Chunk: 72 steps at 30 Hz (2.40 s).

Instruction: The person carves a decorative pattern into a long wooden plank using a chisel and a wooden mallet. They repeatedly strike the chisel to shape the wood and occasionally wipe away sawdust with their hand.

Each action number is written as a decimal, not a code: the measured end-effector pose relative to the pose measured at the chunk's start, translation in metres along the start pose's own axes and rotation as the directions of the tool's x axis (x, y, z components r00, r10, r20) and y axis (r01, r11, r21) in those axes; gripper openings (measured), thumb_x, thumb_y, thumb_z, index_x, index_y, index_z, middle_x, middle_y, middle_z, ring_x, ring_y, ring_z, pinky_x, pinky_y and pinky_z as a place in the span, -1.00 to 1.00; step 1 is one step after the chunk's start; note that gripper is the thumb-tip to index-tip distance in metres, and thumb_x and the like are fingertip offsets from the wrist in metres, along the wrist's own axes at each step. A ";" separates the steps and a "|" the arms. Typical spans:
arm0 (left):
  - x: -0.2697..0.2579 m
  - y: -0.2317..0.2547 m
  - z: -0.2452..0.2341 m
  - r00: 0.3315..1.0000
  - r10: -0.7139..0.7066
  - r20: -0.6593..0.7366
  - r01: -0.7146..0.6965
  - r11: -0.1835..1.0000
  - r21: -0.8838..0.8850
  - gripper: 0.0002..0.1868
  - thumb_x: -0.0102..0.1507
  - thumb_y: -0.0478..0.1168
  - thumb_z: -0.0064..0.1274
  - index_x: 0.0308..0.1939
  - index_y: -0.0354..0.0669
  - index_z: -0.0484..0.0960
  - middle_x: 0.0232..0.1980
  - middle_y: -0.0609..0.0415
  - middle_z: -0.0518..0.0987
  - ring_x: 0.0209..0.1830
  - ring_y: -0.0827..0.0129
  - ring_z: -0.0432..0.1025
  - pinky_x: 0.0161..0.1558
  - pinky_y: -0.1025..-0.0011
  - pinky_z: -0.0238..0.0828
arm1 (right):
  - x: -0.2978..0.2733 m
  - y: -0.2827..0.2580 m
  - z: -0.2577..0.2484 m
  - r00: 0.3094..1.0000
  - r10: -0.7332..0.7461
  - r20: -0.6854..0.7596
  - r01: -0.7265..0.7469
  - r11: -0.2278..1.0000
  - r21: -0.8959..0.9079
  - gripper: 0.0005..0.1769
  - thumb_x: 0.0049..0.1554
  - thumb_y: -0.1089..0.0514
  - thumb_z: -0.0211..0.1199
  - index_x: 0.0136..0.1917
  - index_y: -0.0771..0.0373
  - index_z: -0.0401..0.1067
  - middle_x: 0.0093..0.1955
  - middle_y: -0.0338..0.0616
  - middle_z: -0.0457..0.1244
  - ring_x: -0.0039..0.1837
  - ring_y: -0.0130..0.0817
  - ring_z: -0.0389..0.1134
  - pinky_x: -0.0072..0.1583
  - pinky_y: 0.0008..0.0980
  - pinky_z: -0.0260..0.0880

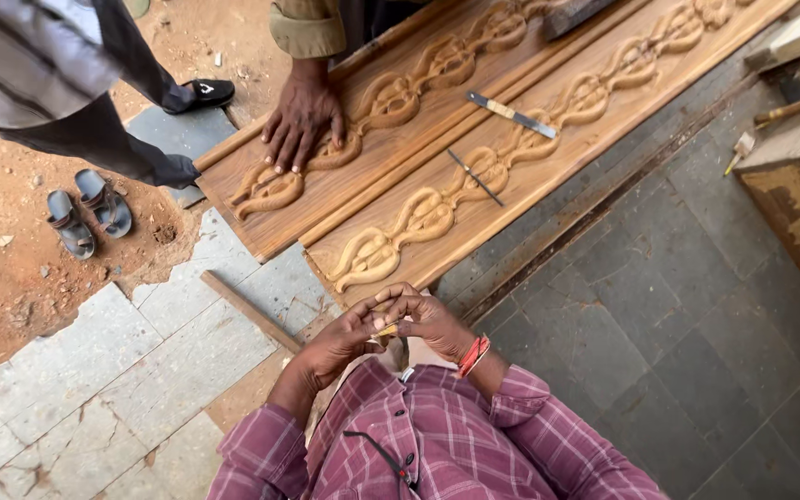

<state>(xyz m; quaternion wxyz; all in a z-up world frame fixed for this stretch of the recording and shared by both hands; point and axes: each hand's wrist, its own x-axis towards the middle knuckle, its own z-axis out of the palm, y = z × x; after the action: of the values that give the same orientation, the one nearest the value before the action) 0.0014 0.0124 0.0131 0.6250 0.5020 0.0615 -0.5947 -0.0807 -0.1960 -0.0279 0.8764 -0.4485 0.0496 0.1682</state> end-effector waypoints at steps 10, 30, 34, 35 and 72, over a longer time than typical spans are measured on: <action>0.056 0.027 -0.012 0.683 0.612 -0.399 -0.153 0.654 0.741 -0.72 0.17 -0.08 0.35 -0.16 -0.19 0.79 -0.29 0.06 0.63 -0.36 0.33 0.49 -0.30 0.31 0.44 | 0.003 -0.028 -0.052 0.796 -0.291 -0.531 -0.049 0.843 -0.536 -0.57 0.14 0.20 0.34 0.29 0.22 0.47 0.14 -0.27 0.35 0.06 -0.56 0.31 0.13 -0.52 0.40; 0.061 0.050 -0.004 0.678 0.653 0.337 -0.085 -0.385 0.919 -0.87 0.05 -0.29 0.15 -0.32 -0.15 0.60 -0.26 0.04 0.56 -0.13 0.12 0.43 -0.16 0.22 0.47 | -0.037 -0.013 -0.078 0.630 -0.326 -0.705 0.111 0.936 -0.333 -0.69 0.25 0.21 0.27 0.23 0.39 0.49 -0.01 -0.32 0.35 0.01 -0.64 0.31 0.10 -0.59 0.34; 0.070 0.052 -0.018 0.661 0.637 0.396 -0.182 -0.376 0.909 -0.86 0.11 -0.25 0.19 -0.26 -0.15 0.64 -0.27 0.04 0.56 -0.14 0.14 0.44 -0.20 0.25 0.50 | -0.036 0.003 -0.054 0.588 -0.280 -0.759 0.110 0.957 -0.268 -0.67 0.22 0.21 0.26 0.23 0.39 0.47 0.03 -0.32 0.39 0.04 -0.64 0.35 0.14 -0.59 0.36; 0.076 0.055 -0.019 0.637 0.637 0.435 -0.214 -0.395 0.893 -0.79 0.08 -0.26 0.19 -0.21 -0.15 0.67 -0.25 0.04 0.57 -0.13 0.15 0.45 -0.22 0.26 0.51 | -0.032 0.003 -0.052 0.587 -0.283 -0.758 0.124 0.957 -0.262 -0.67 0.23 0.21 0.27 0.23 0.39 0.48 0.03 -0.31 0.39 0.02 -0.64 0.34 0.12 -0.59 0.35; 0.074 0.102 -0.020 0.524 0.816 0.246 -0.056 -0.255 0.965 -0.87 0.26 -0.16 0.21 -0.26 -0.13 0.70 -0.31 0.08 0.61 -0.30 0.25 0.49 -0.34 0.29 0.48 | 0.044 0.021 -0.029 0.308 -0.749 -0.587 -0.341 0.488 -0.803 -0.56 0.15 0.17 0.36 0.29 0.15 0.40 0.68 0.27 -0.24 0.68 0.27 -0.18 0.57 0.12 -0.07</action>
<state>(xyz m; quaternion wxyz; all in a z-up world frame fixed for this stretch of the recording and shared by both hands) 0.1150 -0.0458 0.0104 0.2179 0.8897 -0.4003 0.0251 -0.0448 -0.1973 -0.0713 0.3525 -0.8162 0.3779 -0.2584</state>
